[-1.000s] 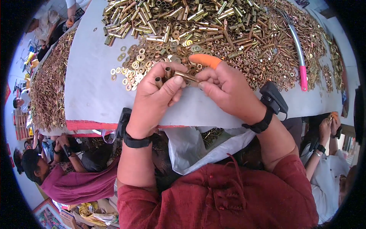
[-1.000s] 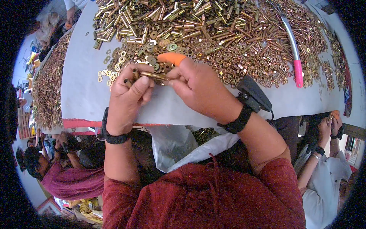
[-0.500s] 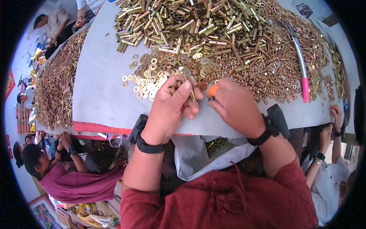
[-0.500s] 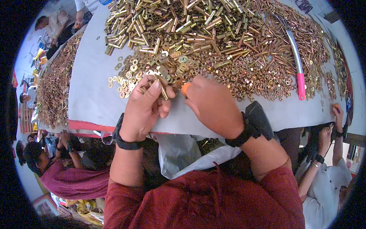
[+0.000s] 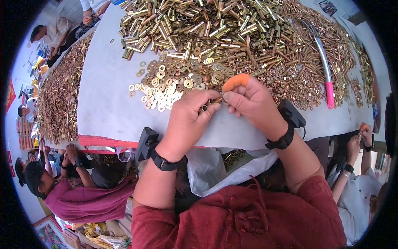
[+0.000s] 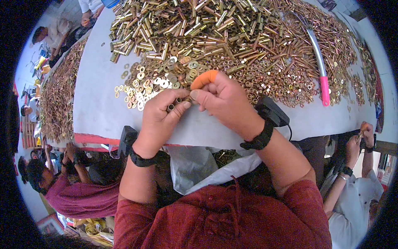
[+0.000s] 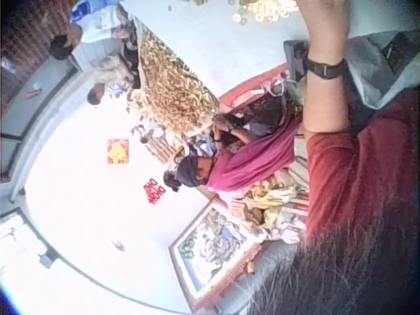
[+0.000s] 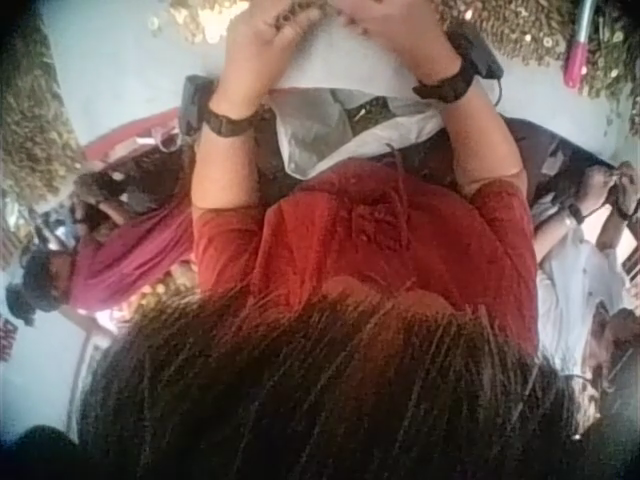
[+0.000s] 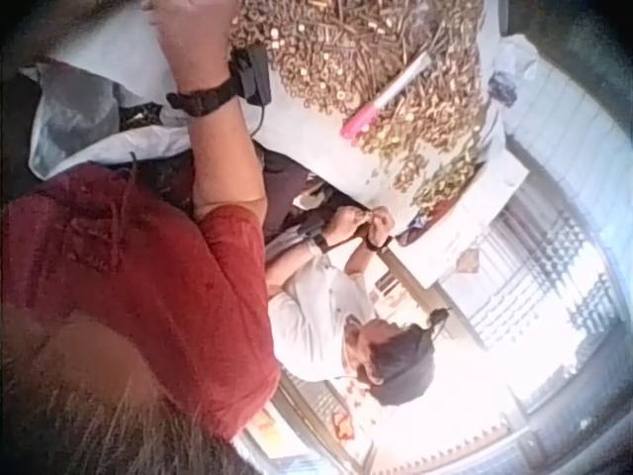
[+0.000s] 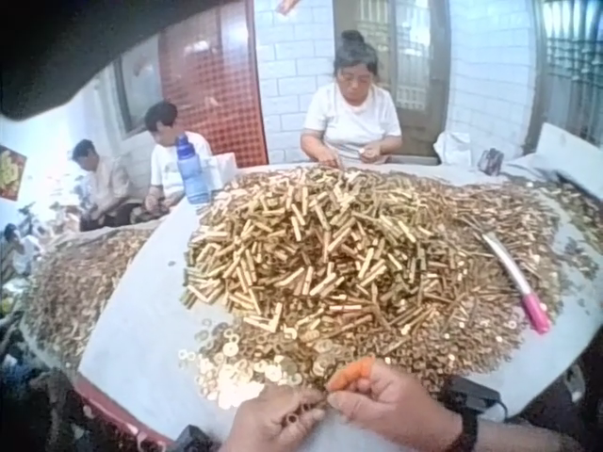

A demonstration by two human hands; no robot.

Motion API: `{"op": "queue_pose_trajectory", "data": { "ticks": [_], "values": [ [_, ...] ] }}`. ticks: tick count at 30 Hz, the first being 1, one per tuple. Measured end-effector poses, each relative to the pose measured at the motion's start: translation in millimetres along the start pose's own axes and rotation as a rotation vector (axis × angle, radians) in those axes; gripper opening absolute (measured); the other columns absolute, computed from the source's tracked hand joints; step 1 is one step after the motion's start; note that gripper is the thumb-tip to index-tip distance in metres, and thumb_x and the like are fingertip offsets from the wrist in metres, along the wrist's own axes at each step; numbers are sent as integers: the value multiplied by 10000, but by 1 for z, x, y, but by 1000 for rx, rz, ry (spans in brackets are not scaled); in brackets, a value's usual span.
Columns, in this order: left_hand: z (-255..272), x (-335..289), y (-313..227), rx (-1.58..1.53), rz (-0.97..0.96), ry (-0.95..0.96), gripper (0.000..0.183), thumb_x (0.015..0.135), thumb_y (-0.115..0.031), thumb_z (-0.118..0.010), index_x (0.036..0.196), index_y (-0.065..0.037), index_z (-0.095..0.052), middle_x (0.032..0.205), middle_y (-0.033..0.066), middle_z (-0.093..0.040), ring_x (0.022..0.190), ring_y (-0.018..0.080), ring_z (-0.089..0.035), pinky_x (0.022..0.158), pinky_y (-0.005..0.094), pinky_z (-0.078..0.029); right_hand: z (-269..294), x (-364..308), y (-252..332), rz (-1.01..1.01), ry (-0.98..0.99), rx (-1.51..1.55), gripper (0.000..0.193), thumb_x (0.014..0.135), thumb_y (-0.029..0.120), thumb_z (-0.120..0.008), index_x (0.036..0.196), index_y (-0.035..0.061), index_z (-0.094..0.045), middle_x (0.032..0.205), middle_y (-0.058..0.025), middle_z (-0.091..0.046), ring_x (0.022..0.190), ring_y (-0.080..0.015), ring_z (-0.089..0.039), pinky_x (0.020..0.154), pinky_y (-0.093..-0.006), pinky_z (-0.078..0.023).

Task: The person sorts and assembles small brass washers, brass pins, and metal tubes by hand at a workbench.

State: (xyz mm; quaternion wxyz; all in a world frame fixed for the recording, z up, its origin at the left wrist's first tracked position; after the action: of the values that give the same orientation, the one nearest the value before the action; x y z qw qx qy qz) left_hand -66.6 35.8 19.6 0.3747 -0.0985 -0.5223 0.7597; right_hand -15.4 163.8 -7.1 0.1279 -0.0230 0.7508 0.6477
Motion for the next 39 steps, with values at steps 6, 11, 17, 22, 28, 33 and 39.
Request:
{"op": "queue_pose_trajectory", "data": {
  "ticks": [6, 11, 17, 22, 28, 33, 39],
  "values": [
    [2, -3, 6, -53, 65, -10, 181, 844, -60, -685, 1018, -26, -648, 911, 128, -670, 809, 250, -630, 734, 324, -500, -1, -8, 28, 456, -179, -526, 200, 866, 147, -688, 1039, 56, -646, 841, -65, -654, 683, -156, -616, 621, -280, -490],
    [7, -13, 29, -281, 353, -38, 142, 911, -96, -643, 1032, -23, -645, 842, 30, -633, 783, 128, -581, 724, 273, -480, 0, -9, 49, 407, -172, -696, 204, 846, 154, -674, 1029, 63, -667, 864, -119, -666, 737, -254, -647, 670, -343, -511],
    [15, -10, 39, -576, 397, -132, 141, 984, -198, -578, 1032, -66, -594, 819, -10, -599, 583, 22, -406, 499, 173, -305, 13, -10, 43, 455, -192, -1077, 175, 843, 172, -648, 992, 81, -645, 870, -130, -651, 799, -311, -641, 689, -405, -510],
    [33, -7, 38, -440, 377, -96, 159, 970, -162, -586, 1063, -36, -612, 847, -14, -628, 744, 50, -528, 672, 213, -443, -24, -6, 38, 443, -103, -1333, 178, 843, 193, -639, 977, 80, -606, 856, -132, -602, 789, -344, -610, 702, -449, -495],
    [10, 0, 16, -76, 55, 55, 181, 914, -149, -604, 1056, -38, -617, 958, 128, -645, 913, 241, -625, 837, 344, -490, -5, -10, 43, 380, -114, -898, 209, 785, 49, -633, 991, 36, -604, 865, -129, -643, 738, -256, -633, 671, -330, -504],
    [-5, -7, 5, 82, -113, 64, 155, 889, -167, -611, 960, -34, -575, 883, 182, -597, 861, 381, -594, 744, 448, -478, -1, -8, 20, 267, -40, -326, 216, 807, -19, -620, 1020, 23, -619, 825, -14, -622, 720, -75, -565, 652, -230, -470],
    [-5, -1, -1, -32, -92, 110, 145, 888, -148, -610, 948, -21, -574, 865, 178, -600, 836, 372, -595, 731, 427, -474, -5, -16, 36, 403, -23, -406, 190, 813, -36, -612, 995, 18, -609, 887, -31, -612, 756, -87, -576, 683, -231, -476]
  ]
}}
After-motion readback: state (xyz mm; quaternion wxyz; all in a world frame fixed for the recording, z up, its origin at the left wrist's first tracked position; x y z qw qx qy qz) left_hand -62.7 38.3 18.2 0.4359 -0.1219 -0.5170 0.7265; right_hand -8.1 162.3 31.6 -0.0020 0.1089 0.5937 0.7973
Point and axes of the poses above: each hand's wrist, its own x-axis towards the middle knuckle, its own z-axis out of the back of the hand, y = z × x, the point moved 9 cm from there along x, towards the middle knuckle
